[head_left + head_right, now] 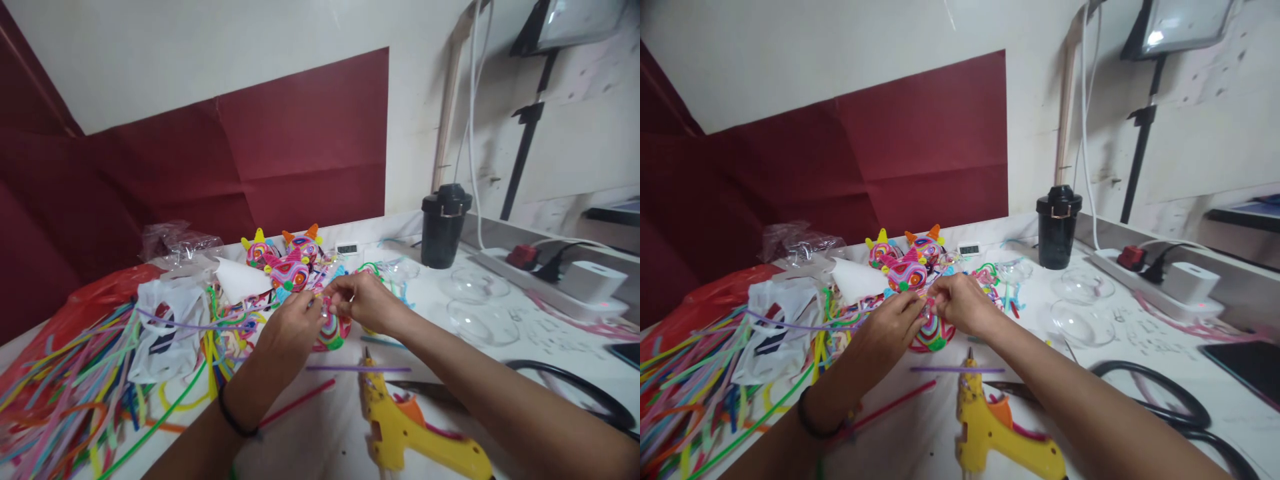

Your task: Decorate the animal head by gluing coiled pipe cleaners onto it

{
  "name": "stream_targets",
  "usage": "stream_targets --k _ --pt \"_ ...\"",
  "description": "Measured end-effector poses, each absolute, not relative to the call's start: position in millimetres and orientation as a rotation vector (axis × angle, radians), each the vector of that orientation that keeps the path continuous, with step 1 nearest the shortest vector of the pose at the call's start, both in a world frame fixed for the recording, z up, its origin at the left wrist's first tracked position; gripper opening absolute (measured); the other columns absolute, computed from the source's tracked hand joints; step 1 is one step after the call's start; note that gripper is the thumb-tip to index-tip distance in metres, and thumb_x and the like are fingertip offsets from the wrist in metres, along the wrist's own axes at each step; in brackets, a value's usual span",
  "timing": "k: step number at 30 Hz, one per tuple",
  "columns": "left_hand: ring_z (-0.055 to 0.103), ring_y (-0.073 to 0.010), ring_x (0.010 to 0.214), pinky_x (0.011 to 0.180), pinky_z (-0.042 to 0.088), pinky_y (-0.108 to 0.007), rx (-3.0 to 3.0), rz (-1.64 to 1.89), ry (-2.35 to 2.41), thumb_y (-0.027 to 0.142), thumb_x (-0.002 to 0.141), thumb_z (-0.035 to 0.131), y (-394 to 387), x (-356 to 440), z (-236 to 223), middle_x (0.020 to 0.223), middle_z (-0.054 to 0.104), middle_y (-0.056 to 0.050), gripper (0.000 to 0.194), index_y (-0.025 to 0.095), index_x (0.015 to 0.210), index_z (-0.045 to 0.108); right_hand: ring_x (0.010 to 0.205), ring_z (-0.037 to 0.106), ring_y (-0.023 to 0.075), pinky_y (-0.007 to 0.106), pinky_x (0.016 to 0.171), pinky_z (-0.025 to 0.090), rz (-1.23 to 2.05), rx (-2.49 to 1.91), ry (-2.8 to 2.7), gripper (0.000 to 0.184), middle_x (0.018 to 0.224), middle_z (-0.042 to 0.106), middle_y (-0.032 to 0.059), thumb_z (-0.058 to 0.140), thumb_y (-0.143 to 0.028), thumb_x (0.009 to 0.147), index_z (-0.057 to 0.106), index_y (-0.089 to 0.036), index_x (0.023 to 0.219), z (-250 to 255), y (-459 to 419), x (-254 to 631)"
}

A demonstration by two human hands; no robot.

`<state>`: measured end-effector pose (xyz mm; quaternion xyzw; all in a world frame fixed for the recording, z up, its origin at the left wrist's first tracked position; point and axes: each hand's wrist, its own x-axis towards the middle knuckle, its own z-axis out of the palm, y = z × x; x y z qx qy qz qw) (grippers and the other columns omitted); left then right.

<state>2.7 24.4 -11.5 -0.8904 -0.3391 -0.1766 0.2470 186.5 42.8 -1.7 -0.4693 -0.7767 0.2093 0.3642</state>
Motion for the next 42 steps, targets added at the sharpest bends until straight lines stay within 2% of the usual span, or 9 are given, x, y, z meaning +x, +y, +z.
stream_targets --k 5,8,14,18,22,28,33,37,42 --pt "0.059 -0.0191 0.097 0.086 0.054 -0.034 -2.477 -0.434 -0.943 0.011 0.095 0.046 27.5 -0.2 -18.2 0.099 0.061 -0.005 0.014 0.016 0.098 0.059 0.059 0.065 0.0144 0.022 0.058 0.044 0.528 -1.252 -1.977 0.018 0.061 0.069 -0.0007 0.064 -0.004 0.073 0.074 -0.015 0.083 0.0 44.9 191.6" --pt "0.058 -0.0184 0.094 0.083 0.054 -0.033 -2.485 -0.452 -0.943 0.011 0.095 0.045 28.8 -2.5 -20.5 0.097 0.06 -0.004 0.015 0.017 0.098 0.058 0.061 0.066 0.0156 0.022 0.058 0.043 0.499 -1.265 -1.995 0.016 0.061 0.07 0.0001 0.064 -0.004 0.072 0.074 -0.015 0.078 -0.2 44.7 191.8" --pt "0.057 -0.0177 0.086 0.077 0.053 -0.031 -2.487 -0.499 -0.938 0.013 0.097 0.044 27.6 -2.9 -19.7 0.09 0.058 -0.003 0.015 0.018 0.092 0.058 0.061 0.065 0.0141 0.021 0.058 0.042 0.403 -1.248 -2.095 0.016 0.059 0.068 -0.0022 0.063 -0.006 0.08 0.073 -0.018 0.075 0.3 39.9 188.9" --pt "0.058 -0.0181 0.085 0.076 0.053 -0.031 -2.484 -0.516 -0.929 0.014 0.098 0.042 26.2 -2.2 -18.9 0.089 0.059 -0.003 0.019 0.019 0.091 0.058 0.068 0.065 0.0147 0.022 0.063 0.042 0.249 -1.237 -2.191 0.017 0.067 0.07 0.0009 0.063 -0.007 0.082 0.072 -0.018 0.072 2.1 35.2 187.2" --pt "0.059 -0.0184 0.089 0.079 0.054 -0.032 -2.491 -0.591 -0.902 0.014 0.098 0.042 25.6 -3.4 -15.5 0.093 0.06 -0.004 0.019 0.018 0.089 0.059 0.076 0.065 0.017 0.025 0.064 0.039 0.067 -1.252 -2.294 0.015 0.081 0.071 0.0048 0.061 -0.011 0.088 0.075 -0.018 0.084 3.9 29.8 185.7" --pt "0.062 -0.0178 0.084 0.074 0.055 -0.031 -2.475 -0.763 -0.799 0.02 0.101 0.04 21.7 -7.2 -11.7 0.091 0.064 -0.006 0.023 0.017 0.09 0.06 0.07 0.061 0.0182 0.03 0.056 0.027 -0.211 -1.21 -2.49 0.009 0.079 0.067 0.0056 0.064 -0.013 0.089 0.071 -0.016 0.083 5.8 26.2 185.2" --pt "0.063 -0.0173 0.08 0.071 0.056 -0.03 -2.441 -0.881 -0.768 0.018 0.101 0.039 20.4 -10.7 -24.6 0.09 0.065 -0.007 0.023 0.015 0.095 0.06 0.071 0.057 0.017 0.031 0.057 0.027 -0.387 -1.094 -2.586 0.009 0.078 0.066 0.004 0.065 -0.015 0.09 0.068 -0.016 0.082 2.8 29.1 188.1" --pt "0.064 -0.0183 0.091 0.079 0.059 -0.031 -2.373 -0.917 -0.638 0.014 0.1 0.041 19.6 -16.0 -33.7 0.095 0.068 -0.01 0.021 0.011 0.106 0.061 0.068 0.054 0.017 0.031 0.058 0.029 -0.479 -1.016 -2.597 0.01 0.076 0.064 0.0032 0.064 -0.016 0.091 0.067 -0.015 0.082 -0.7 29.7 189.5" --pt "0.065 -0.0229 0.103 0.089 0.058 -0.035 -2.222 -0.764 -0.522 0.006 0.095 0.042 12.7 -22.2 -33.9 0.104 0.07 -0.015 0.027 0.003 0.114 0.062 0.067 0.052 0.0179 0.033 0.06 0.03 -0.548 -0.936 -2.581 0.011 0.075 0.063 0.0022 0.064 -0.017 0.091 0.064 -0.016 0.081 -3.4 26.5 190.1"
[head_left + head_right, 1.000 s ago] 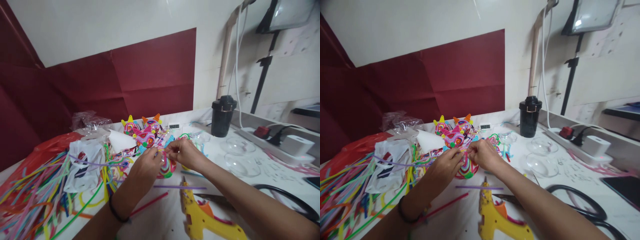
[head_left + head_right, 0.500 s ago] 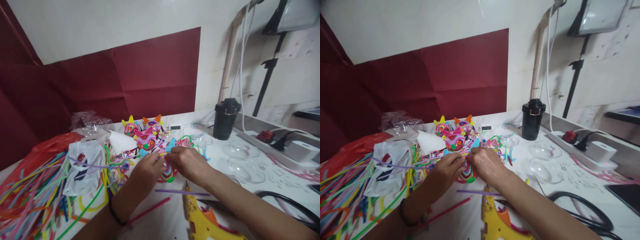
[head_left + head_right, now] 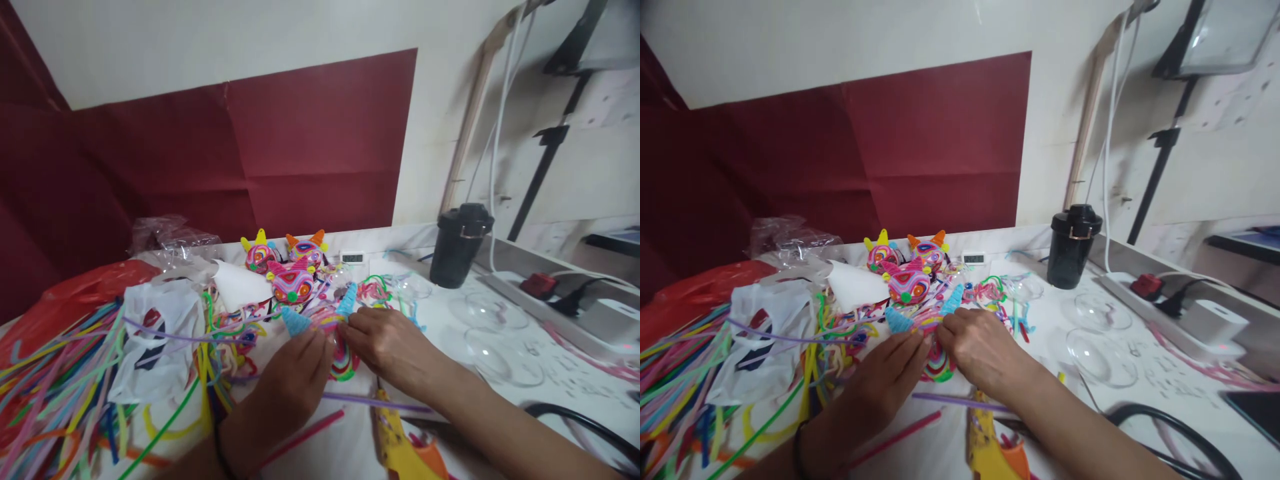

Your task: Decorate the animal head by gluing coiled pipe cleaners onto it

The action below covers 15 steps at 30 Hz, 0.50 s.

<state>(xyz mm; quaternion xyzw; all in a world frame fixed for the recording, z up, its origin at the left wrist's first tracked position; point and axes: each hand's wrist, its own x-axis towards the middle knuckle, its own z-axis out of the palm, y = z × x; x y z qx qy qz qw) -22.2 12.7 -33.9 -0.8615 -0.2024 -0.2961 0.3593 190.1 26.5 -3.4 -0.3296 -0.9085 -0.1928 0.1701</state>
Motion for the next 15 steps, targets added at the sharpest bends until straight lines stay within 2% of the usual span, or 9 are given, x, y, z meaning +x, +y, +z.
stream_targets --k 9,15 --pt "0.066 -0.0321 0.107 0.083 0.06 -0.041 -2.193 -0.691 -0.59 0.01 0.09 0.055 7.1 -25.2 -44.6 0.112 0.069 -0.021 0.025 0.007 0.113 0.064 0.063 0.047 0.018 0.033 0.059 0.03 -0.55 -0.822 -2.524 0.014 0.071 0.06 0.0015 0.064 -0.015 0.09 0.061 -0.016 0.076 -3.3 26.1 189.8" --pt "0.068 -0.0307 0.103 0.078 0.06 -0.039 -2.178 -0.724 -0.572 0.012 0.089 0.057 5.5 -24.3 -38.5 0.112 0.069 -0.02 0.016 0.013 0.103 0.065 0.061 0.045 0.0178 0.033 0.058 0.031 -0.568 -0.798 -2.508 0.021 0.07 0.058 0.0021 0.054 -0.015 0.095 0.061 -0.015 0.075 -4.2 27.5 192.2"
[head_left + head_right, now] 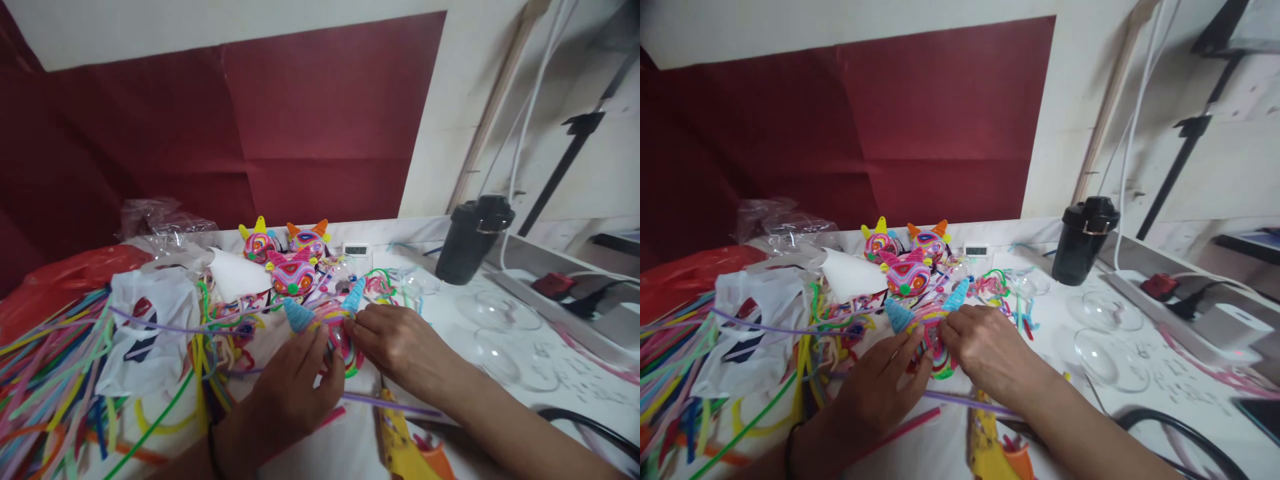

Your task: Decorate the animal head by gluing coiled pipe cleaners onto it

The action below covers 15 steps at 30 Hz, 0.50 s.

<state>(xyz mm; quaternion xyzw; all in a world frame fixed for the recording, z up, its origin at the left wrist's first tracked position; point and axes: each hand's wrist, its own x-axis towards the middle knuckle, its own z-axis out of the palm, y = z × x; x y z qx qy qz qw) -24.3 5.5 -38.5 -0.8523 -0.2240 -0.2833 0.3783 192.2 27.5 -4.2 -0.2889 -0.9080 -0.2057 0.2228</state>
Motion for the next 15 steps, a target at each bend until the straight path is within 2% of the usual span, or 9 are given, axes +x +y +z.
stream_targets --k 4,8,11,15 --pt "0.067 -0.0299 0.104 0.081 0.059 -0.039 -2.178 -0.676 -0.575 0.015 0.091 0.057 3.6 -24.2 -35.5 0.113 0.068 -0.02 0.017 0.013 0.106 0.064 0.061 0.046 0.0171 0.033 0.058 0.031 -0.572 -0.795 -2.511 0.027 0.069 0.058 0.0025 0.048 -0.015 0.098 0.061 -0.016 0.075 -4.1 28.9 192.8" --pt "0.064 -0.0292 0.108 0.084 0.058 -0.041 -2.192 -0.707 -0.573 0.013 0.091 0.055 5.4 -24.7 -39.4 0.113 0.068 -0.017 0.017 0.014 0.104 0.065 0.061 0.048 0.0168 0.033 0.058 0.03 -0.571 -0.808 -2.526 0.022 0.07 0.059 0.0023 0.052 -0.015 0.096 0.061 -0.016 0.077 -3.4 29.0 192.8" --pt "0.061 -0.0299 0.112 0.09 0.057 -0.044 -2.229 -0.763 -0.533 0.012 0.091 0.052 10.1 -26.2 -43.8 0.11 0.067 -0.016 0.017 0.012 0.103 0.065 0.062 0.049 0.0169 0.033 0.058 0.031 -0.579 -0.814 -2.536 0.02 0.071 0.059 0.0025 0.053 -0.015 0.096 0.061 -0.016 0.078 -3.6 28.3 192.9" --pt "0.056 -0.0318 0.12 0.1 0.053 -0.05 -2.308 -0.734 -0.465 0.012 0.092 0.051 14.9 -29.8 -46.2 0.114 0.064 -0.017 0.022 0.008 0.11 0.063 0.062 0.049 0.0168 0.033 0.059 0.031 -0.576 -0.819 -2.532 0.021 0.071 0.06 0.002 0.052 -0.016 0.097 0.061 -0.017 0.077 -4.3 28.0 193.4"
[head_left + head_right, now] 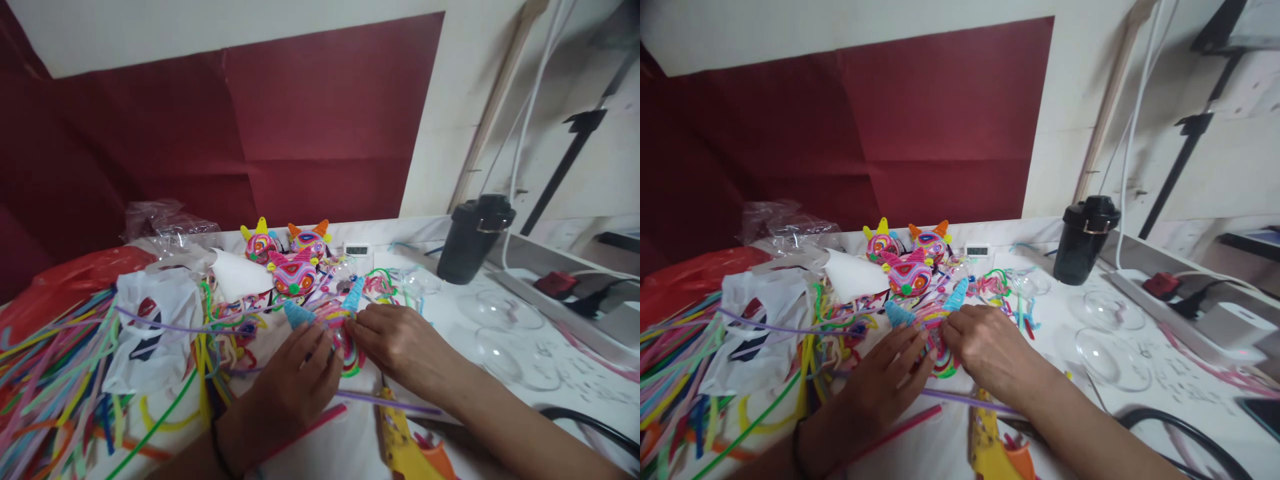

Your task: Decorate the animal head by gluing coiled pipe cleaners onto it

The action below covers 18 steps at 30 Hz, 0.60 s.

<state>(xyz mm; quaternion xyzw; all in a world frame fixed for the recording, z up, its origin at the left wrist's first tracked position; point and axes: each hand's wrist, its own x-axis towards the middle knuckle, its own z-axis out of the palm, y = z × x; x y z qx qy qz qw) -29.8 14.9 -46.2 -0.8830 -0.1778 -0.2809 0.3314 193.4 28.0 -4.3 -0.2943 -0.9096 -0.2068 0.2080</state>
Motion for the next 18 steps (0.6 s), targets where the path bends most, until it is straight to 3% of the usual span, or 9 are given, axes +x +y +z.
stream_targets --k 10,18 --pt "0.047 -0.0305 0.132 0.108 0.048 -0.049 -2.437 -0.669 -0.416 0.01 0.092 0.053 19.3 -38.6 -41.6 0.12 0.063 -0.016 0.022 0.009 0.114 0.059 0.063 0.052 0.016 0.031 0.058 0.031 -0.445 -0.842 -2.548 0.019 0.071 0.061 0.002 0.051 -0.017 0.098 0.066 -0.016 0.086 -3.6 29.4 195.1" --pt "0.039 -0.0335 0.138 0.107 0.049 -0.05 -2.504 -0.703 -0.354 0.009 0.091 0.052 24.5 -37.5 -42.8 0.121 0.063 -0.019 0.026 0.006 0.116 0.057 0.065 0.053 0.0152 0.03 0.059 0.031 -0.375 -0.868 -2.56 0.018 0.074 0.063 0.003 0.054 -0.018 0.095 0.067 -0.016 0.083 -2.8 28.7 196.3"
